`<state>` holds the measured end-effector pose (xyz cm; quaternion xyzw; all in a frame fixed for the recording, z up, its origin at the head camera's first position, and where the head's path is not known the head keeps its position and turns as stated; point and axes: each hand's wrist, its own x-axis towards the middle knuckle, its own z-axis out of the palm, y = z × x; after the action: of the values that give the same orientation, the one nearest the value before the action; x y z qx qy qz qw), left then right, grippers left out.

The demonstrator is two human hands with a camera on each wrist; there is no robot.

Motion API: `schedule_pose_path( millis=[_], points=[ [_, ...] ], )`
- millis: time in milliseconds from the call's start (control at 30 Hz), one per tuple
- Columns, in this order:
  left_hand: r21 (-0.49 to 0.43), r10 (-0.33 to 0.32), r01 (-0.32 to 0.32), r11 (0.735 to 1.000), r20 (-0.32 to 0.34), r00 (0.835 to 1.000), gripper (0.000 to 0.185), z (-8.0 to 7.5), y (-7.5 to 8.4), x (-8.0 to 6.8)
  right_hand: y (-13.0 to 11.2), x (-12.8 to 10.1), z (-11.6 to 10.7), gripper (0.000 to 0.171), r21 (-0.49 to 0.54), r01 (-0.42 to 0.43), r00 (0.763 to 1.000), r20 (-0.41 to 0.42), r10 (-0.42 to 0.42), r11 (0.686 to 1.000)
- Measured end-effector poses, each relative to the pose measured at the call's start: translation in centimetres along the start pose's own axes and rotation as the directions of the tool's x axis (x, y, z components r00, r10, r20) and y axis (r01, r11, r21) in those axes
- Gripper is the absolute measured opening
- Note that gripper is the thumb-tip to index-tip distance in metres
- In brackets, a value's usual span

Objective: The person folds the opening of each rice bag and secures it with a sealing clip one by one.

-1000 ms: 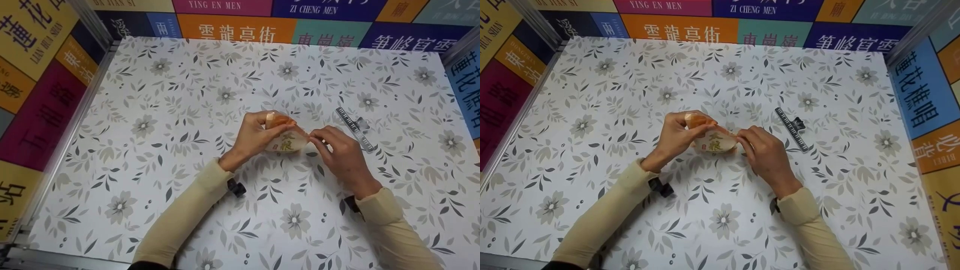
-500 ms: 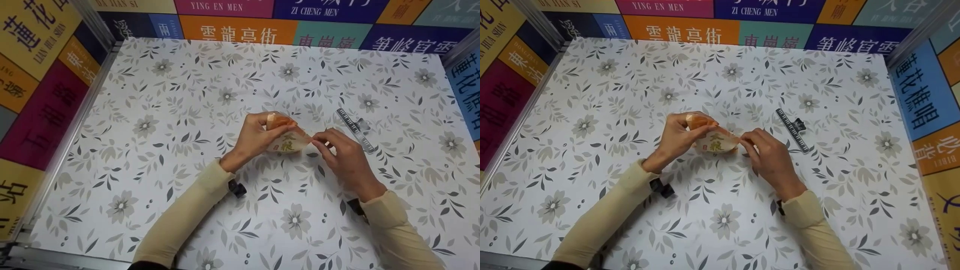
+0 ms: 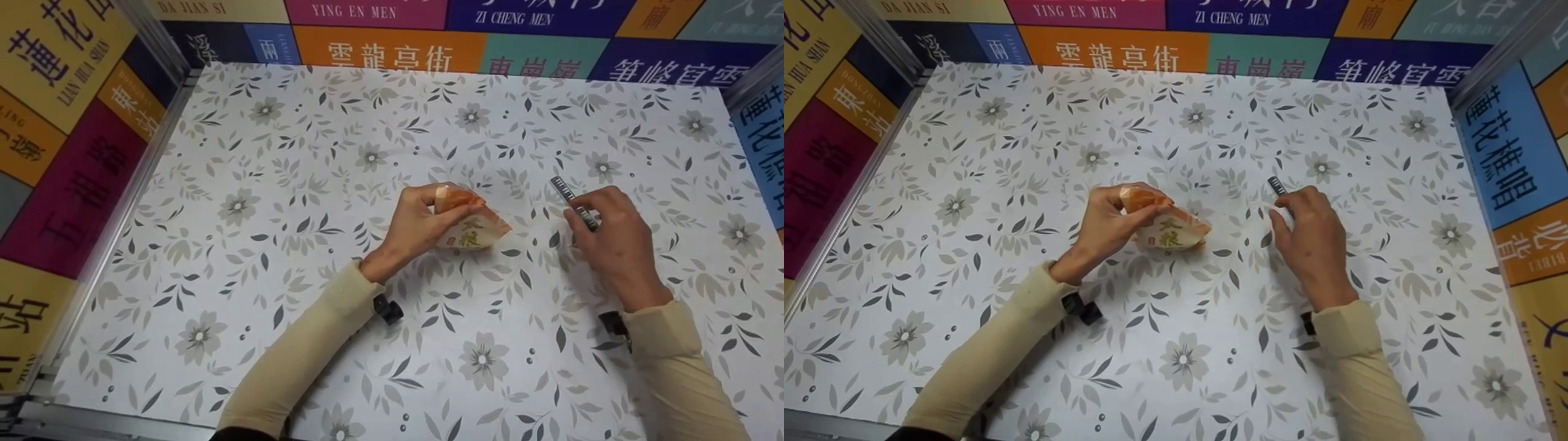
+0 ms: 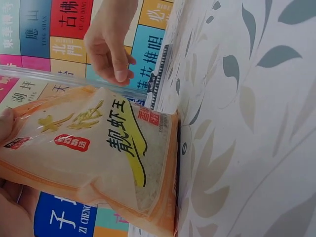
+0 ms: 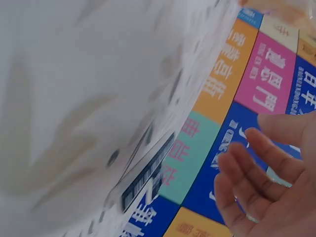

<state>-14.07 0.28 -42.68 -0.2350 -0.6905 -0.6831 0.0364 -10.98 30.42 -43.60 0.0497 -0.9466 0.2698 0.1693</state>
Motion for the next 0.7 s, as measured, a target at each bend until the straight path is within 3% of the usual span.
schedule_pose_path(
  millis=[167,333,533,700],
  points=[
    [-0.006,-0.006,0.006,1.0,0.005,1.0,0.016,0.0,-0.1,-0.1,1.4,0.4,-0.4,0.026,-0.046,-0.104,0.993,0.042,0.106,0.994],
    [0.012,-0.037,0.037,0.999,0.007,0.999,0.016,0.0,-0.1,-0.2,2.5,0.7,-0.8,0.042,-0.083,-0.205,0.971,0.11,0.213,0.975],
    [0.02,-0.053,0.052,0.998,0.009,0.999,0.016,-0.1,0.0,-0.3,3.4,1.1,-1.1,0.06,-0.116,-0.264,0.941,0.189,0.282,0.958],
    [0.012,-0.039,0.039,0.999,0.006,0.999,0.016,-0.1,0.0,-0.3,3.7,1.4,-1.1,0.063,-0.126,-0.299,0.92,0.223,0.321,0.946]
  ],
)
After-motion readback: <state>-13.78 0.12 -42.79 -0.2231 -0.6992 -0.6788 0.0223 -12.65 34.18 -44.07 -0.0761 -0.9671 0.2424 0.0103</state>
